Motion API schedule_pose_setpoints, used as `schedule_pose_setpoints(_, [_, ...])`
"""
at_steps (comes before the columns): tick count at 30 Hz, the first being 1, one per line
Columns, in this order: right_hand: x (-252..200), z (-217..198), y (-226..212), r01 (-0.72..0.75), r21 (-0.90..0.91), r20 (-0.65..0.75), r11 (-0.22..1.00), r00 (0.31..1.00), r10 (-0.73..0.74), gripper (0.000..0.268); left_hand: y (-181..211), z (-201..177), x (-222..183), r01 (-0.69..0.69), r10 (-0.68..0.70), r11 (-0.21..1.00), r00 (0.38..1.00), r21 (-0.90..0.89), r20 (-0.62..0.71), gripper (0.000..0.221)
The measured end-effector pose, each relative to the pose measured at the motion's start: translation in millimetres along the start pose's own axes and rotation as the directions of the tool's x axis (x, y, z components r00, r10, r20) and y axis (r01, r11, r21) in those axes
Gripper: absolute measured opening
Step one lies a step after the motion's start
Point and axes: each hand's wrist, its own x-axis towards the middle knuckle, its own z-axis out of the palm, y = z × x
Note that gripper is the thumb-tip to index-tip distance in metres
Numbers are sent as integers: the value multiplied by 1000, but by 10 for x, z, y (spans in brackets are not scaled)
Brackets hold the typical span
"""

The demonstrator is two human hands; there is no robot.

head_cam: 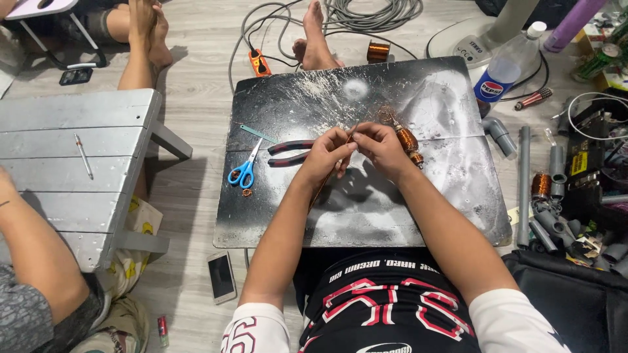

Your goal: Winding copper wire around a metal core to assemble an electronic component.

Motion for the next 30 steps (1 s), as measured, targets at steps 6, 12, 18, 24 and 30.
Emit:
schedule_pose_setpoints(6, [86,-222,213,22,-19,61,1000,998,-21,23,-71,-67,13,5,-7,999,999,-36,-37,8])
schedule_pose_setpoints(12, [38,-120,61,-2,34,91,999,996,-1,25,-76,-131,16,107,-106,992,994,-74,19,25])
schedule_pose_setpoints(18, [60,-195,176,26,-84,105,996,994,-17,27,16,-146,-14,185,-186,980,983,-75,-2,24])
schedule_pose_setpoints(24, [58,-224,218,33,-133,87,991,996,-22,27,1,-170,12,189,-187,969,982,-158,29,22])
schedule_pose_setpoints(30, [42,-151,41,74,-303,73,950,996,-55,25,82,-103,-23,234,-227,953,972,-191,57,26])
